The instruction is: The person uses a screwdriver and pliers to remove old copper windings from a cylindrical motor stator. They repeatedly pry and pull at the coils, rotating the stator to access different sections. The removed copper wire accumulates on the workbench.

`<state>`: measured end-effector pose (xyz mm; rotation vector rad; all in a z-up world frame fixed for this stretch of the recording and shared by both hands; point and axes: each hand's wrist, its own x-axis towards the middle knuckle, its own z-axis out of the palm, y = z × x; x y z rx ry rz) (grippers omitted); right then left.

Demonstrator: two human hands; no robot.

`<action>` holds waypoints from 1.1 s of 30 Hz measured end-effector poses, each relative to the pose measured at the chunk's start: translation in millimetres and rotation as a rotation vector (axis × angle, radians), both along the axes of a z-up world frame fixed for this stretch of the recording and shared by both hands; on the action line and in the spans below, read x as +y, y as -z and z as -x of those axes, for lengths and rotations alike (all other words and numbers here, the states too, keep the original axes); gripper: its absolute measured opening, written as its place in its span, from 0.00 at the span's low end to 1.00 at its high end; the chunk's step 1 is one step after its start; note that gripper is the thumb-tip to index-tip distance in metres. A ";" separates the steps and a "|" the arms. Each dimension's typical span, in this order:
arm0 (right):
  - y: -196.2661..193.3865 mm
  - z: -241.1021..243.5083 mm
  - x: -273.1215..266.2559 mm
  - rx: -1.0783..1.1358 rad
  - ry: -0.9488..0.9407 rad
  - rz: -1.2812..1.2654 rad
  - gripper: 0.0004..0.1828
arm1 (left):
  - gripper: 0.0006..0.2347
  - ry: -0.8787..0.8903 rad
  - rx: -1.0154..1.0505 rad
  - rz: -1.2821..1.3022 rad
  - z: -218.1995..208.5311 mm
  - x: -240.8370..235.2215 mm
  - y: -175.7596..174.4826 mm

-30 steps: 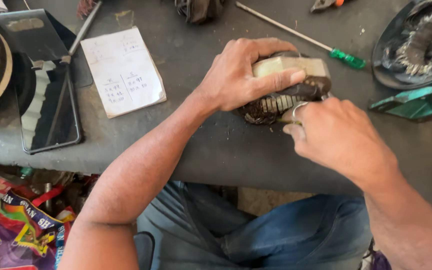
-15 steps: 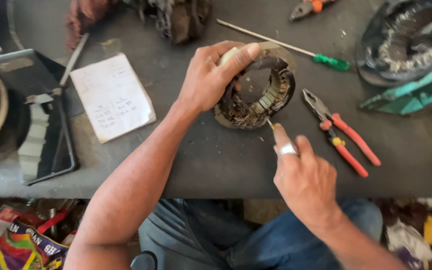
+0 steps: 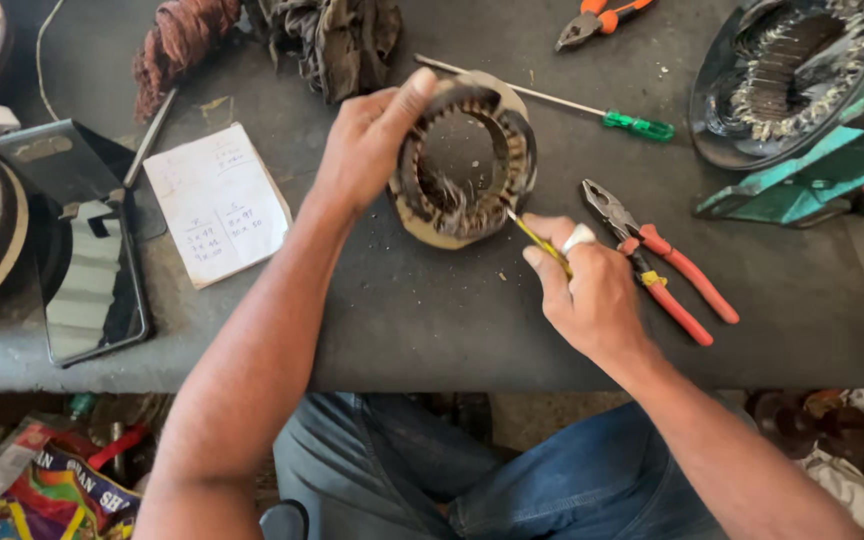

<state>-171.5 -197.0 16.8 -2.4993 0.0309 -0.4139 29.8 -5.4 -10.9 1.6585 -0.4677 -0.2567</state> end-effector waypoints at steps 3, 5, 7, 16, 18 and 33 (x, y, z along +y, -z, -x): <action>23.4 -8.1 -3.8 -0.085 -0.027 -0.111 0.13 | 0.31 -0.059 0.080 -0.016 -20.6 -0.6 13.8; 28.3 -10.9 -8.5 -0.104 -0.069 -0.116 0.14 | 0.31 -0.057 0.124 0.024 -22.9 -1.4 21.0; 17.9 -23.5 -19.1 -0.174 -0.185 -0.073 0.14 | 0.31 -0.046 0.126 0.085 -26.5 -1.0 19.7; -1.2 -25.8 -2.0 -0.276 -0.146 0.098 0.15 | 0.29 -0.017 0.010 0.023 -19.7 -1.6 17.1; 1.6 -27.0 0.2 -0.195 -0.114 0.203 0.16 | 0.27 -0.056 0.111 -0.019 -23.7 0.3 16.9; -6.6 -6.1 18.7 -0.093 0.018 0.241 0.15 | 0.20 0.011 -0.300 0.097 15.9 0.0 -16.4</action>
